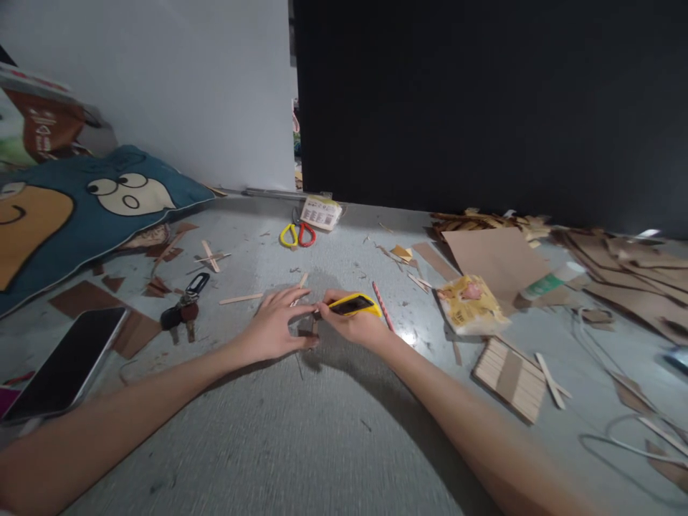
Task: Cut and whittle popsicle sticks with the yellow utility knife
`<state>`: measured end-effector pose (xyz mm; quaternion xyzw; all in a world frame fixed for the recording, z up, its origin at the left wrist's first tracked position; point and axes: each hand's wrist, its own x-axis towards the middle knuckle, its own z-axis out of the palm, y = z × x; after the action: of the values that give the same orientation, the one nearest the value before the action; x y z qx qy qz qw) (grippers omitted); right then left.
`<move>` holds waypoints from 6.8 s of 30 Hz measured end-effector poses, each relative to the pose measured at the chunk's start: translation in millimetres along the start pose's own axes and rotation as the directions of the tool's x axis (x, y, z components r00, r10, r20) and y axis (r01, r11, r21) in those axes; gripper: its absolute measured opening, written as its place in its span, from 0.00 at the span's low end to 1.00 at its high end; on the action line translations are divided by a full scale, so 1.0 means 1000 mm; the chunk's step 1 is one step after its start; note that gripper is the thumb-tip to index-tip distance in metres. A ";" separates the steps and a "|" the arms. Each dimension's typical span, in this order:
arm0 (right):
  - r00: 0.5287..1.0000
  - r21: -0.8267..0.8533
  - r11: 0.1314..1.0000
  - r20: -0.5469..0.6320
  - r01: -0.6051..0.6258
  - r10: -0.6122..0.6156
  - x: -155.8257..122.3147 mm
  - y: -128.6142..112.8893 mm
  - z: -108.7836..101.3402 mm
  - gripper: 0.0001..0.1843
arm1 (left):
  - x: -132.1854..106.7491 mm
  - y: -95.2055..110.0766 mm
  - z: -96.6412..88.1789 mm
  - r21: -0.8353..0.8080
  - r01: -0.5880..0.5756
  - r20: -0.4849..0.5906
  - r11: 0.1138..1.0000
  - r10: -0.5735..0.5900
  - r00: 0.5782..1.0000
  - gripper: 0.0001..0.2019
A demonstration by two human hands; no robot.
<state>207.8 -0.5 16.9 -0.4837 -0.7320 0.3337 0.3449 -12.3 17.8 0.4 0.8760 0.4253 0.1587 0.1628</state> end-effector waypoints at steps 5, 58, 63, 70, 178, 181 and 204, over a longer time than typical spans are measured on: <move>1.000 0.029 1.000 0.000 -0.005 0.005 -0.002 -0.001 0.004 0.20 | -0.008 0.011 0.004 0.044 0.025 -0.109 0.999 -0.021 0.994 0.30; 0.854 -0.246 0.851 -0.131 0.463 -0.503 -0.020 0.011 0.020 0.09 | -0.006 0.008 0.004 -0.004 0.006 -0.174 1.000 -0.006 0.985 0.13; 0.855 -0.253 0.849 -0.122 0.464 -0.504 -0.020 0.013 0.020 0.10 | -0.006 0.008 0.005 -0.012 0.003 -0.174 1.000 -0.005 0.985 0.12; 0.848 -0.260 0.844 -0.137 0.468 -0.512 -0.020 0.014 0.022 0.09 | -0.006 0.007 0.005 -0.021 0.005 -0.174 1.000 -0.009 0.985 0.14; 0.902 -0.242 0.904 -0.169 0.353 -0.398 -0.019 0.014 0.028 0.07 | -0.006 0.008 0.011 0.016 0.028 -0.149 0.999 -0.025 0.988 0.22; 0.915 -0.218 0.915 -0.150 0.339 -0.375 -0.019 0.014 0.029 0.07 | -0.006 0.006 0.012 0.011 0.018 -0.164 1.000 -0.016 0.986 0.22; 0.978 0.101 0.985 -0.170 0.142 -0.124 -0.008 0.007 0.027 0.19 | -0.005 0.010 0.007 0.035 0.034 -0.133 0.999 -0.029 0.991 0.21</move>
<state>191.1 -10.5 -4.5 -0.4393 -0.7120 0.3096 0.4519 -5.8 6.7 -2.5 0.8596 0.4518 0.2059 0.1206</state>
